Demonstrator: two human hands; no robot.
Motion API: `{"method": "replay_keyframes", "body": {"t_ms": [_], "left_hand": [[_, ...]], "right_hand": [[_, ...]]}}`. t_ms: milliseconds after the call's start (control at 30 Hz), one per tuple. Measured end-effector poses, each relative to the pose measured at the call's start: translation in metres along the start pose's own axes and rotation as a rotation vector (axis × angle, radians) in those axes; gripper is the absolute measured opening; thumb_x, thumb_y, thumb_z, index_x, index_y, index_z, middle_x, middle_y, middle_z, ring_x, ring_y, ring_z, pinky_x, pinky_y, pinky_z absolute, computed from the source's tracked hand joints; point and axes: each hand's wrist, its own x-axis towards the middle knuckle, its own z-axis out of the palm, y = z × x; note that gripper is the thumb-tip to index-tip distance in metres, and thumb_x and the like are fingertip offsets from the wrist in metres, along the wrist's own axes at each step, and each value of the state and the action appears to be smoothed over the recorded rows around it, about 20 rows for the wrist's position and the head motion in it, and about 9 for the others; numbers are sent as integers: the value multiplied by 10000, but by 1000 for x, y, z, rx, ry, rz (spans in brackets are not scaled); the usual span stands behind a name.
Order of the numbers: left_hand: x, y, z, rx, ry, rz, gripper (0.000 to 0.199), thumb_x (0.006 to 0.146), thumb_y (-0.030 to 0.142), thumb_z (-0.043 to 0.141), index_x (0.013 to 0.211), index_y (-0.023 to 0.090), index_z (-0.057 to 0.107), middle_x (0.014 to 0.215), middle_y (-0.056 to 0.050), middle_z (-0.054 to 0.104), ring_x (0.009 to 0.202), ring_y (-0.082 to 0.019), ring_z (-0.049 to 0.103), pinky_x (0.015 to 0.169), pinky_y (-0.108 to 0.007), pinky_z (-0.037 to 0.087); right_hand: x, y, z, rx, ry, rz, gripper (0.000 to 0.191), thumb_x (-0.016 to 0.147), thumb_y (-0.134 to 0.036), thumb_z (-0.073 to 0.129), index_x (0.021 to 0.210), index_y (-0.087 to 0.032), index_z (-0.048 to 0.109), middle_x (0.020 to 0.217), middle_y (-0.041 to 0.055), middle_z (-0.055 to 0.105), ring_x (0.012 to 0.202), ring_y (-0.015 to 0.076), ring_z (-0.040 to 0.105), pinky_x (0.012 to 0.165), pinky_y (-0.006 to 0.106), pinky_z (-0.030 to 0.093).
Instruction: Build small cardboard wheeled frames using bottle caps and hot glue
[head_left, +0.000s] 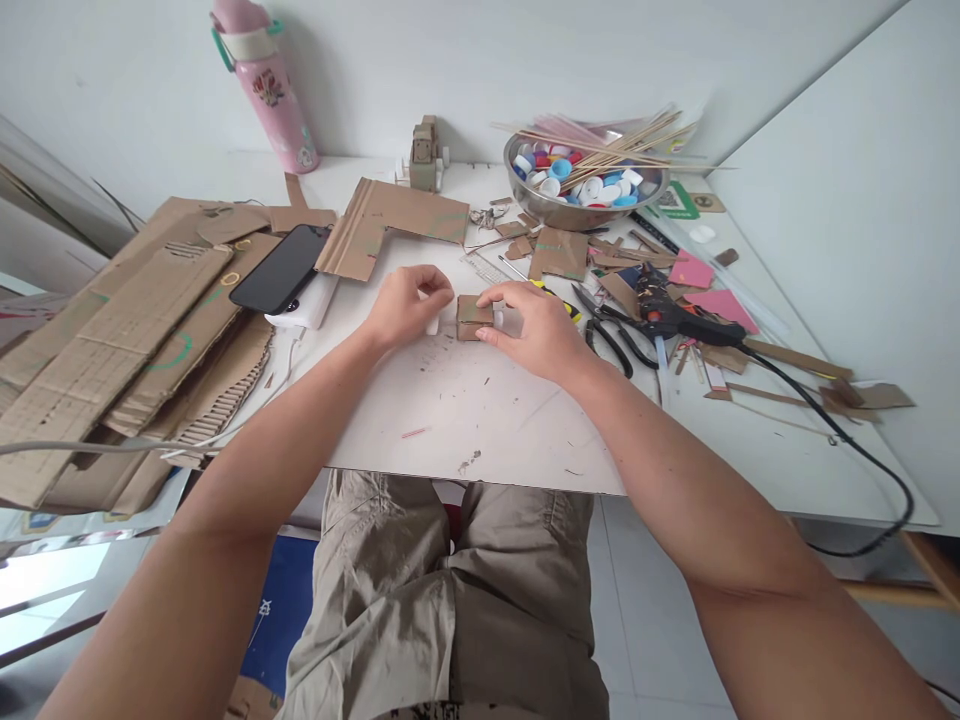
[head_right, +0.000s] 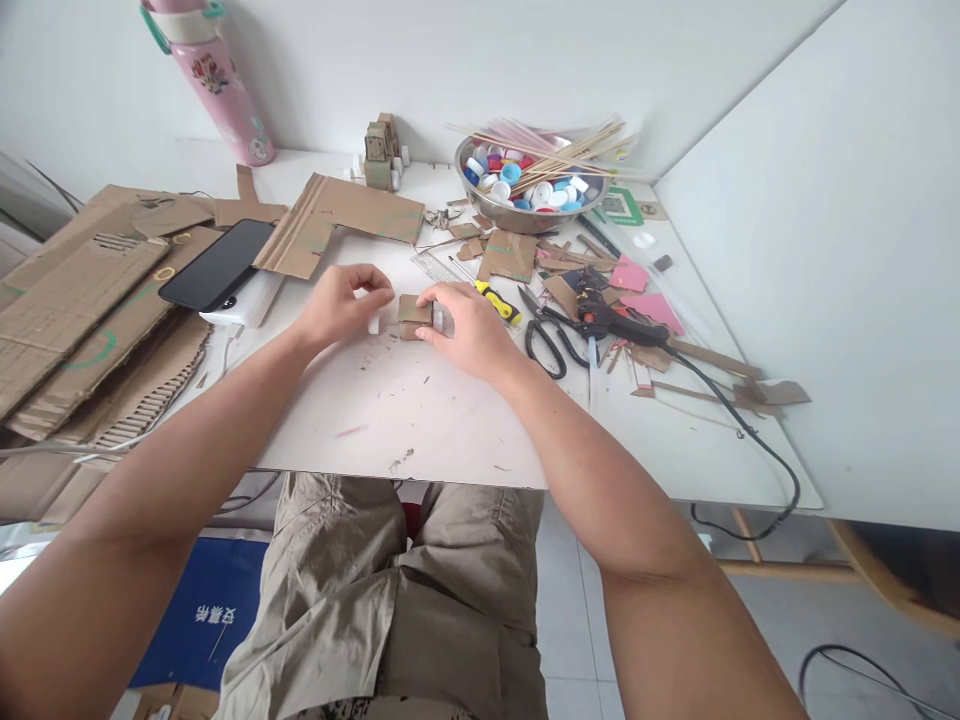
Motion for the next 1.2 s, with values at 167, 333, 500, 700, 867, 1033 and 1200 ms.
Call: {"method": "replay_keyframes", "body": {"t_ms": [167, 333, 500, 700, 867, 1033, 1200], "left_hand": [[16, -29, -14, -205, 263, 23, 240, 1043, 424, 610, 869, 260, 580, 855, -18, 701, 837, -172, 694, 808, -368, 588], [21, -58, -54, -119, 513, 85, 493, 1106, 777, 454, 1036, 301, 564, 753, 39, 574, 789, -136, 614, 740, -333, 505], [5, -46, -62, 107, 530, 68, 407, 1106, 687, 537, 1070, 288, 608, 878, 7, 676, 889, -190, 670, 850, -402, 528], [-8, -16, -23, 182, 191, 215, 666, 918, 591, 852, 1446, 279, 593, 1407, -131, 745, 1269, -319, 724, 1110, -482, 548], [-15, -7, 5, 92, -180, 72, 917, 794, 474, 946, 1569, 226, 522, 1398, -134, 779, 1297, -305, 747, 1097, -431, 580], [-17, -1, 8, 71, -183, -9, 757, 793, 401, 929, 1455, 216, 612, 1319, -107, 820, 1252, -282, 766, 1097, -418, 592], [-14, 2, 6, 90, -188, 27, 550, 778, 344, 928, 1270, 206, 723, 1279, -92, 826, 1162, -259, 777, 1066, -395, 609]], "right_hand": [[0, 0, 1, 21, -15, -5, 166, 899, -261, 777, 1058, -289, 740, 1228, 65, 845, 1218, 345, 759, 1082, 538, 604], [0, 1, 3, 8, 22, 7, 316, 869, -252, 818, 1163, -285, 706, 1271, 69, 831, 1202, 336, 769, 1049, 518, 616], [0, 1, 2, 10, 4, -1, 249, 883, -265, 802, 1115, -289, 715, 1250, 72, 835, 1206, 341, 763, 1062, 531, 610], [0, 0, 1, 9, -3, -9, 177, 897, -270, 801, 1059, -284, 730, 1230, 72, 847, 1220, 349, 763, 1067, 528, 608], [1, -1, 3, 32, 12, -7, 139, 930, -304, 766, 1063, -274, 741, 1234, 83, 856, 1204, 340, 773, 1062, 514, 602], [4, -4, 1, 43, 41, 22, 74, 948, -327, 723, 987, -276, 758, 1139, 72, 870, 1114, 324, 778, 1021, 498, 600], [8, -8, -5, 70, 1, 54, 102, 941, -356, 756, 940, -261, 793, 1068, 66, 873, 1054, 314, 786, 990, 471, 599]]}}
